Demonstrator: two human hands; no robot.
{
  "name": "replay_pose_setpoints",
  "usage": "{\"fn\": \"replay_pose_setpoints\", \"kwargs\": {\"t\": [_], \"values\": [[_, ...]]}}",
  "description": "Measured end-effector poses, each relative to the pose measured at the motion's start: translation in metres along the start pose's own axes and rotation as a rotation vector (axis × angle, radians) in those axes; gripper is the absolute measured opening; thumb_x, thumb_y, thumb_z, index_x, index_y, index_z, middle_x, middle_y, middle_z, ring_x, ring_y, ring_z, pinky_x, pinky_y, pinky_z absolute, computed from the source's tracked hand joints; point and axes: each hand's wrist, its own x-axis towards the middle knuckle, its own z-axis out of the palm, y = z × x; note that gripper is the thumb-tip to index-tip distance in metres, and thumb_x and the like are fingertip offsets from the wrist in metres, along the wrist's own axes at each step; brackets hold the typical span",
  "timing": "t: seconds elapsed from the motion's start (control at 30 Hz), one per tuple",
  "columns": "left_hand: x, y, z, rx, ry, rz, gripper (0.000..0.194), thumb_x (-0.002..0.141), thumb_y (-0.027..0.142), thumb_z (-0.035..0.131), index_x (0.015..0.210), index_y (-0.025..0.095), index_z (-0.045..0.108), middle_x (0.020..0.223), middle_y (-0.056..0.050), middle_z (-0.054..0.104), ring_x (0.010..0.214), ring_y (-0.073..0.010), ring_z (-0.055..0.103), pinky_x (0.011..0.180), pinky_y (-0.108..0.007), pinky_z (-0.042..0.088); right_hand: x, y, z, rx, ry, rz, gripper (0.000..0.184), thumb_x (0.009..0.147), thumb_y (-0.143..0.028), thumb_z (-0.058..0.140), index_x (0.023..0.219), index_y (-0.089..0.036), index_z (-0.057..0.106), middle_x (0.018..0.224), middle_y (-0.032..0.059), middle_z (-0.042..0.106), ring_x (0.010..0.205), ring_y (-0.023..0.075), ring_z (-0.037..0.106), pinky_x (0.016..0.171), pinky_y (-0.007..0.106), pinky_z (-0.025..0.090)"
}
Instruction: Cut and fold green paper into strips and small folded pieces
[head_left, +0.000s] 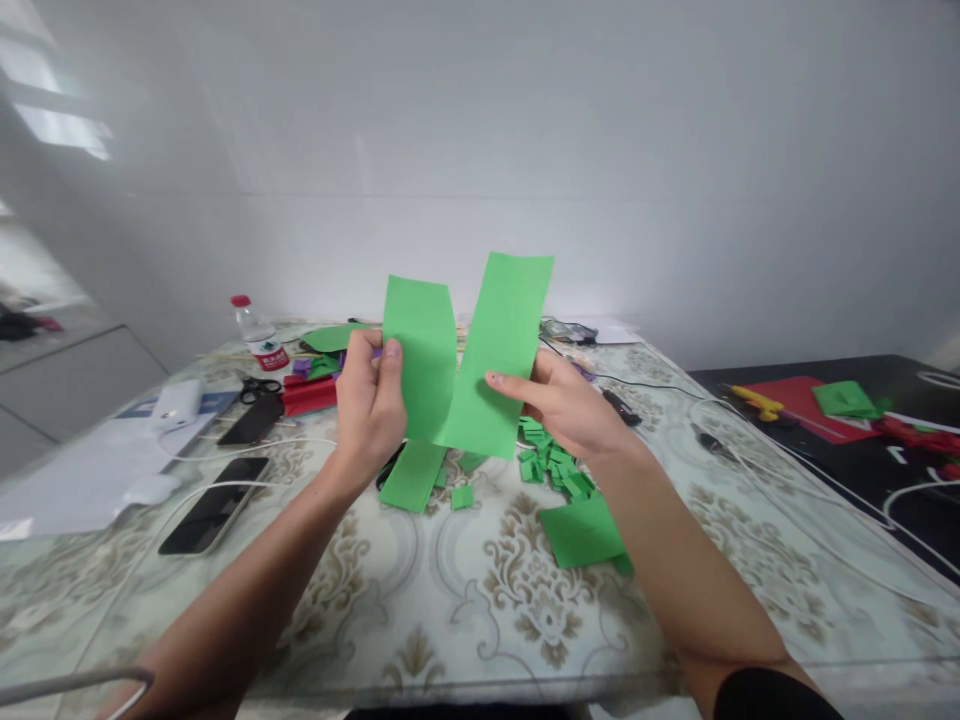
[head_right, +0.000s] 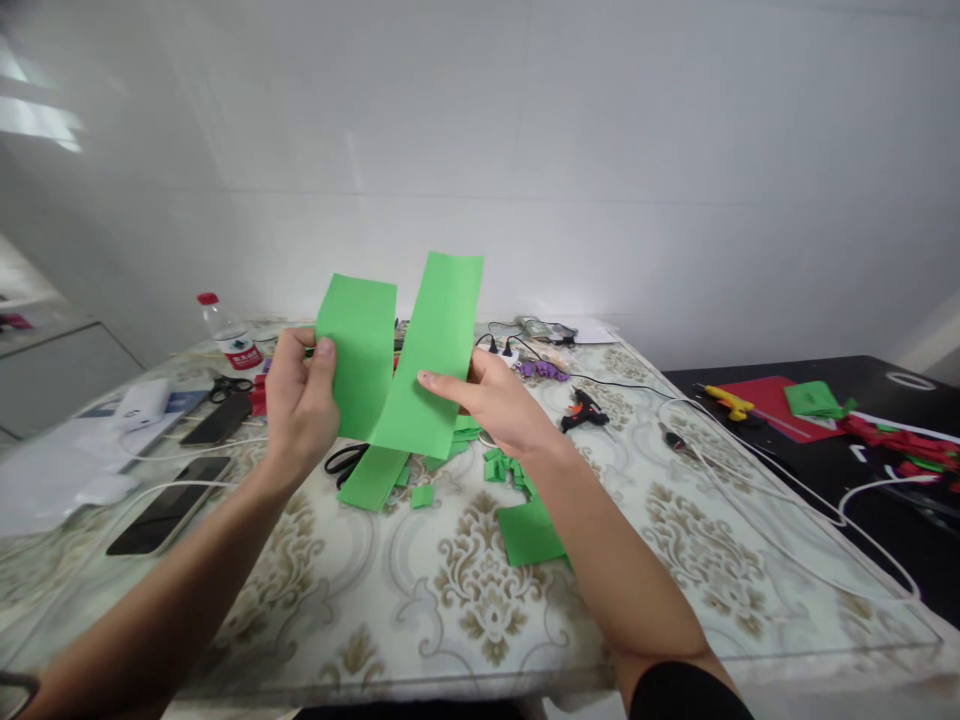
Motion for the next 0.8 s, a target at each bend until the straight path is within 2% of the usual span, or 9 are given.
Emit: {"fn": "replay_pose_setpoints", "kwargs": {"t": [0.13,0.3,0.37,0.47,0.53,0.6,0.7,0.8], "values": [[0.000,-0.001,0.001,-0.013,0.036,-0.007,0.034,0.100,0.056,0.058,0.090,0.024,0.052,0.064,0.006,0.041,0.054,-0.0144,0.034,0.054,-0.033,0.022,-0.001,0.002,0.003,-0.075,-0.004,-0.029,0.029,0.083,-0.035,0.081,0.108,-0.021,0.075,0.112,0.0097,0.079,0.101,0.0255,0.075,0.089,0.043,0.063],[-0.001,0.001,0.002,0.010,0.024,-0.021,0.029,0.101,0.051,0.057,0.092,0.024,0.052,0.069,0.004,0.046,0.058,-0.0143,0.039,0.057,-0.030,0.030,-0.002,0.005,0.007,-0.257,0.024,-0.094,0.027,0.089,-0.044,0.074,0.099,-0.019,0.075,0.101,0.0083,0.079,0.089,0.0243,0.074,0.077,0.038,0.061],[-0.002,0.004,0.004,-0.056,-0.011,-0.056,0.029,0.100,0.051,0.059,0.092,0.024,0.052,0.071,0.003,0.049,0.058,-0.0135,0.041,0.056,-0.028,0.034,-0.002,0.008,0.007,-0.358,0.091,-0.165,0.030,0.092,-0.047,0.069,0.095,-0.018,0.074,0.093,0.0073,0.077,0.083,0.0233,0.071,0.070,0.035,0.058],[-0.003,0.011,0.007,-0.278,-0.081,-0.145,0.035,0.092,0.055,0.069,0.093,0.024,0.052,0.075,0.002,0.058,0.057,-0.0126,0.049,0.053,-0.025,0.039,-0.002,0.010,0.009,-0.517,0.229,-0.289,0.033,0.097,-0.049,0.062,0.092,-0.018,0.070,0.083,0.0058,0.072,0.078,0.0220,0.067,0.064,0.031,0.052],[-0.004,0.015,0.008,-0.378,-0.103,-0.177,0.041,0.085,0.055,0.077,0.092,0.024,0.052,0.077,0.001,0.062,0.061,-0.0133,0.054,0.054,-0.025,0.043,-0.003,0.010,0.011,-0.609,0.295,-0.376,0.032,0.101,-0.048,0.057,0.091,-0.019,0.068,0.078,0.0036,0.068,0.074,0.0196,0.063,0.063,0.029,0.047],[-0.005,0.018,0.009,-0.386,-0.091,-0.157,0.041,0.082,0.054,0.080,0.088,0.023,0.054,0.077,0.001,0.061,0.064,-0.0137,0.055,0.057,-0.024,0.045,-0.004,0.010,0.013,-0.712,0.362,-0.456,0.032,0.103,-0.045,0.053,0.084,-0.021,0.062,0.068,0.0002,0.059,0.064,0.0160,0.054,0.059,0.028,0.040],[-0.007,0.017,0.009,-0.308,-0.067,-0.106,0.035,0.089,0.051,0.074,0.085,0.022,0.054,0.077,0.002,0.056,0.066,-0.0130,0.051,0.059,-0.024,0.043,-0.006,0.009,0.016,-0.826,0.425,-0.540,0.036,0.105,-0.042,0.048,0.075,-0.022,0.049,0.059,-0.0042,0.042,0.054,0.0131,0.039,0.055,0.028,0.031],[-0.009,0.011,0.009,-0.201,-0.045,-0.073,0.034,0.094,0.050,0.068,0.083,0.023,0.051,0.075,0.003,0.051,0.064,-0.0131,0.045,0.058,-0.024,0.039,-0.006,0.010,0.017,-0.866,0.430,-0.568,0.035,0.107,-0.041,0.045,0.076,-0.024,0.042,0.059,-0.0052,0.038,0.053,0.0130,0.035,0.054,0.029,0.027]]}}
